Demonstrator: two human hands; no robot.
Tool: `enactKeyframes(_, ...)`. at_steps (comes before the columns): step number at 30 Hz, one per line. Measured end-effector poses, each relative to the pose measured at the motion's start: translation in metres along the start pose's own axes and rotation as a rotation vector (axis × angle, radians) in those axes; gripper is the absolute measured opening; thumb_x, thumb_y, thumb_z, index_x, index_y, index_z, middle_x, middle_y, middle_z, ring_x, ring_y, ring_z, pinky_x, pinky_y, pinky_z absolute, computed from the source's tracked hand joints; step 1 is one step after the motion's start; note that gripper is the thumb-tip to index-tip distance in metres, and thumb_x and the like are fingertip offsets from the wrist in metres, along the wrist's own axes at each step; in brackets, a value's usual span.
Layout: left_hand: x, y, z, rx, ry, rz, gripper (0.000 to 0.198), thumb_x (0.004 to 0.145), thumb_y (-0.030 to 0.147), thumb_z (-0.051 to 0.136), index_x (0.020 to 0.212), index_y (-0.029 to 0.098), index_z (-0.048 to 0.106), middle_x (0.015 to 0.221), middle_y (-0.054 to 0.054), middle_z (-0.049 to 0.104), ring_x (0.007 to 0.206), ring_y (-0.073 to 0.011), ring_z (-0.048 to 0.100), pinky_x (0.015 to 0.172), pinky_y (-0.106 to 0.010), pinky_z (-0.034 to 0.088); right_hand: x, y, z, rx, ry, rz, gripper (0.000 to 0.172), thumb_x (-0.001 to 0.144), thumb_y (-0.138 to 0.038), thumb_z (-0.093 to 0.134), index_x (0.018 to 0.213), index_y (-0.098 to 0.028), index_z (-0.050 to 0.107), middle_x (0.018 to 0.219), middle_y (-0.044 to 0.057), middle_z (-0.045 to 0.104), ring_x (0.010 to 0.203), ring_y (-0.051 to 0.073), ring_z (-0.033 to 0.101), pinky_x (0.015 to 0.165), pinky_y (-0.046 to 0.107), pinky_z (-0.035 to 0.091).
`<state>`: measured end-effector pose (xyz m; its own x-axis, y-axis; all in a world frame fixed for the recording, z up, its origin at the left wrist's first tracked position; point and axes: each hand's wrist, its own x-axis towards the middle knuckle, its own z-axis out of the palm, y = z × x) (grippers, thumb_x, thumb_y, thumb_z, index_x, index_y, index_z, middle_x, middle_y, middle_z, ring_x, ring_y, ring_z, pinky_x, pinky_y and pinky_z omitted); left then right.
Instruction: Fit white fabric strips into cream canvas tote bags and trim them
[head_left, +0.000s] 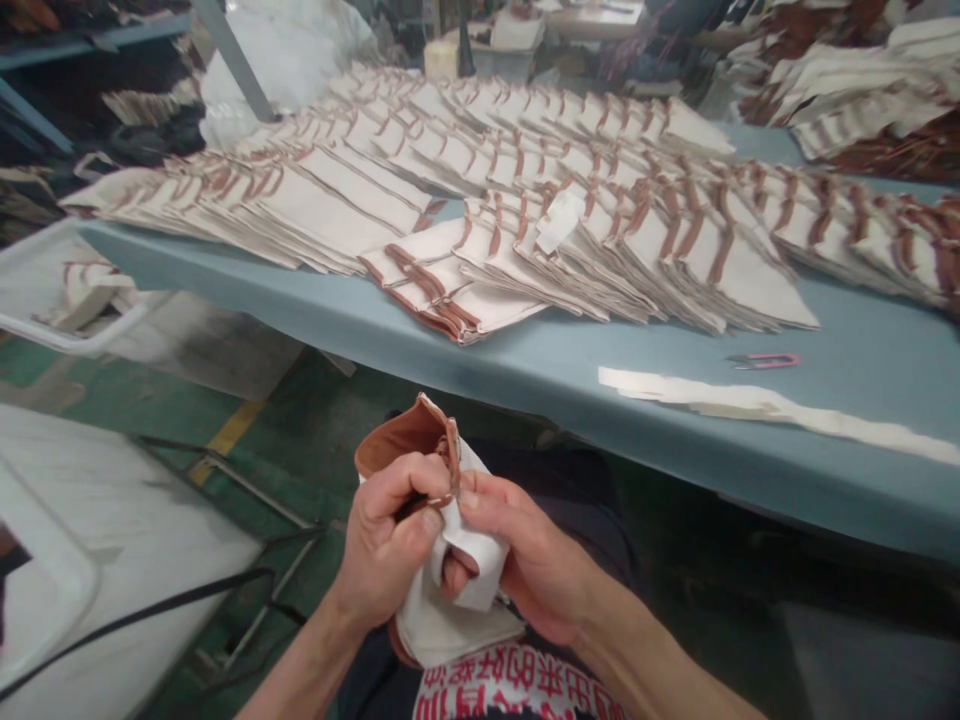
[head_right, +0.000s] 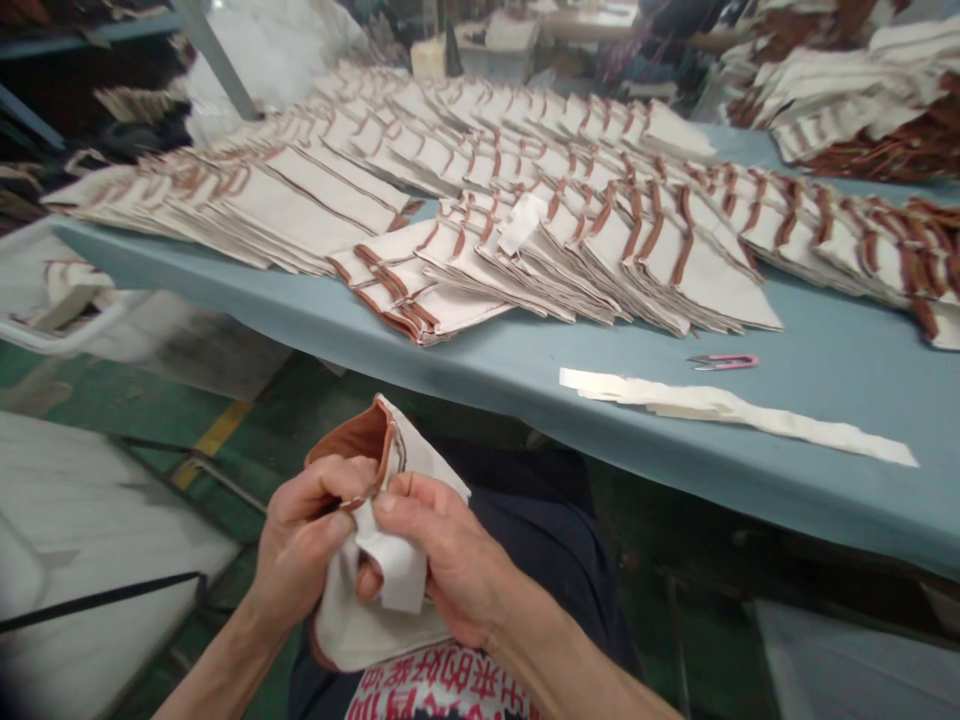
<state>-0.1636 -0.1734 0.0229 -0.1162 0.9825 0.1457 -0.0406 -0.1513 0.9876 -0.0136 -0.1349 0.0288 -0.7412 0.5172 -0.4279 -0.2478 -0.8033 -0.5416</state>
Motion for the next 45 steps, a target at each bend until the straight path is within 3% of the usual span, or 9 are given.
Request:
enactKeyframes(4,0.012,0.01,-0.004,0.061,-0.001,-0.1,0.01,0.078,0.016,0.06,0.069,0.02,0.06,0.066,0.004,0.054,0.059,-0.0115,0.048,0.055,-0.022,0.04,0.001,-0.001,0.004,-0.105,0.091,-0.113,0.051,0.08,-0.059,0.077,0.103,-0.02,0.054,0.056,-0.004,0.063,0.044,0.009,0.05,0.046,0.017,0.036)
enactKeyframes(8,0.022,0.017,-0.014,0.127,-0.046,-0.151,0.006,0.077,0.018,0.06,0.071,0.019,0.062,0.075,0.001,0.061,0.066,-0.014,0.053,0.06,-0.024,0.044,-0.005,-0.008,-0.002,-0.479,0.233,-0.238,0.036,0.092,-0.048,0.062,0.115,-0.022,0.052,0.058,-0.008,0.059,0.044,0.011,0.047,0.044,0.019,0.035)
enactKeyframes(13,0.031,0.033,-0.023,0.209,-0.16,-0.085,0.007,0.076,0.017,0.057,0.071,0.017,0.061,0.076,-0.002,0.063,0.074,-0.0169,0.056,0.068,-0.026,0.046,-0.024,-0.033,-0.015,-1.113,0.467,-0.61,0.022,0.09,-0.03,0.064,0.11,-0.021,0.06,0.083,0.001,0.071,0.073,0.018,0.067,0.071,0.03,0.054)
enactKeyframes(16,0.036,0.051,-0.02,0.277,-0.293,-0.096,0.008,0.076,0.014,0.055,0.07,0.017,0.059,0.075,0.0,0.062,0.069,-0.0133,0.053,0.062,-0.023,0.043,-0.033,-0.055,-0.009,-1.252,0.341,-0.916,0.032,0.092,-0.032,0.066,0.12,-0.02,0.06,0.115,0.01,0.074,0.105,0.024,0.071,0.094,0.038,0.055)
enactKeyframes(20,0.04,0.077,-0.012,0.342,-0.422,-0.056,0.01,0.074,0.01,0.051,0.069,0.017,0.056,0.071,0.004,0.055,0.063,-0.0093,0.049,0.057,-0.018,0.04,-0.027,-0.082,0.008,-1.478,-0.063,-1.073,0.051,0.09,-0.043,0.071,0.133,-0.02,0.055,0.13,0.013,0.071,0.126,0.028,0.065,0.115,0.045,0.043)
enactKeyframes(24,0.038,0.088,-0.009,0.399,-0.416,-0.099,0.013,0.073,0.008,0.049,0.07,0.018,0.056,0.069,0.007,0.054,0.058,-0.007,0.046,0.053,-0.016,0.036,-0.014,-0.096,0.012,-1.585,-0.236,-1.015,0.03,0.087,-0.046,0.075,0.099,-0.022,0.064,0.09,0.002,0.073,0.094,0.023,0.07,0.12,0.049,0.032)
enactKeyframes(27,0.035,0.085,-0.01,0.434,-0.391,-0.108,0.014,0.076,0.007,0.049,0.072,0.018,0.058,0.068,0.008,0.055,0.058,-0.0062,0.046,0.053,-0.016,0.036,-0.01,-0.098,0.009,-1.612,-0.27,-0.926,0.029,0.089,-0.038,0.07,0.071,-0.022,0.052,0.064,-0.006,0.052,0.064,0.014,0.053,0.092,0.036,0.046)
enactKeyframes(31,0.034,0.075,-0.011,0.483,-0.351,-0.076,0.014,0.08,0.009,0.05,0.078,0.018,0.06,0.068,0.008,0.059,0.059,-0.0067,0.051,0.055,-0.015,0.039,-0.009,-0.095,0.005,-1.529,-0.271,-0.743,0.029,0.091,-0.028,0.062,0.068,-0.021,0.046,0.06,-0.008,0.04,0.054,0.009,0.037,0.055,0.025,0.027)
enactKeyframes(45,0.034,0.064,-0.011,0.631,-0.272,0.214,0.022,0.082,0.005,0.045,0.083,0.019,0.063,0.068,0.007,0.062,0.056,-0.0056,0.055,0.054,-0.013,0.041,-0.009,-0.085,0.0,-1.101,-0.201,-0.397,0.018,0.088,-0.026,0.06,0.073,-0.019,0.053,0.065,-0.006,0.044,0.058,0.009,0.037,0.053,0.021,0.028)
